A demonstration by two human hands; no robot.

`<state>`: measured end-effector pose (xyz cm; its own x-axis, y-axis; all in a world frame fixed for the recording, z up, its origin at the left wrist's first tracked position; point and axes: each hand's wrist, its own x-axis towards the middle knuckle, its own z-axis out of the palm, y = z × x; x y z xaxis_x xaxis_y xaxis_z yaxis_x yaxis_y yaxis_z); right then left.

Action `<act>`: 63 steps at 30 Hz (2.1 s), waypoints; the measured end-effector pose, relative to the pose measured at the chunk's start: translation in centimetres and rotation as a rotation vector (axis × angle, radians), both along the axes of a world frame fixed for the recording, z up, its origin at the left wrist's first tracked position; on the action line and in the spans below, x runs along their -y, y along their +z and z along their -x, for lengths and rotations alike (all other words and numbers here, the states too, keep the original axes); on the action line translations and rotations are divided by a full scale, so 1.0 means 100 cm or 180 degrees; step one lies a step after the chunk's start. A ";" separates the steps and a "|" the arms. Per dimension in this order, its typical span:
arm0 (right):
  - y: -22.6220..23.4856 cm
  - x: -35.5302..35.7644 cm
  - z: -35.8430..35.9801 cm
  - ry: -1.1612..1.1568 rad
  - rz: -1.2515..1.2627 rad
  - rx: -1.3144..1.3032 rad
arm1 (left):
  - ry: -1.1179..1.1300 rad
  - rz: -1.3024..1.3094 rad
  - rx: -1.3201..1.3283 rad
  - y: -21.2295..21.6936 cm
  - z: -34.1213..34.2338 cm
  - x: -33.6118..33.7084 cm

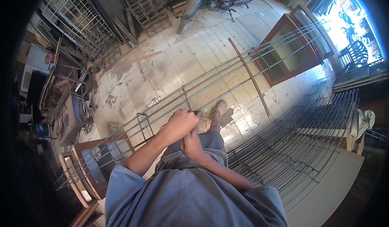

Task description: The person joins long metal rods into a frame using thin wire ties and a pair of pliers.

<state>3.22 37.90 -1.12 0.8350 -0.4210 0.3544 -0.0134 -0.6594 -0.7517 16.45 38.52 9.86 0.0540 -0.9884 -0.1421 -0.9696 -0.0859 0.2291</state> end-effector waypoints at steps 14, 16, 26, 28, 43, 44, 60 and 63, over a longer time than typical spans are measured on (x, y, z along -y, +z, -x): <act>0.072 0.038 0.052 0.0115 -0.0781 -0.0358 | 0.1545 0.1042 -0.1317 -0.027 0.000 -0.032; 0.082 0.048 0.055 0.0000 -0.0637 -0.0276 | 0.1608 0.1174 -0.1145 -0.028 0.004 -0.030; 0.135 0.076 0.056 -0.0921 -0.0267 0.0323 | 0.0806 0.0863 -0.0817 -0.020 -0.003 -0.024; 0.139 0.095 0.055 -0.1259 -0.0028 0.0353 | 0.0644 0.0819 -0.0740 -0.014 -0.007 -0.025; 0.107 0.174 0.057 -0.2124 0.0318 -0.0491 | -0.2575 0.0135 0.0146 -0.008 -0.052 0.029; 0.106 0.182 0.051 -0.2067 0.0814 -0.0624 | -0.2553 -0.0235 0.0108 -0.007 -0.054 0.032; 0.128 0.317 0.043 0.0180 0.1549 -0.1708 | 0.2906 0.1227 -0.1114 -0.010 0.030 -0.045; 0.150 0.324 0.044 0.0914 0.1958 -0.1535 | 0.2938 0.1370 -0.1260 -0.022 0.040 -0.035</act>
<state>-1.21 5.46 13.92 0.9995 -0.0166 0.0275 -0.0104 -0.9775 -0.2108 12.41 42.04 7.66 0.8266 -0.5616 0.0352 -0.4237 -0.5800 0.6957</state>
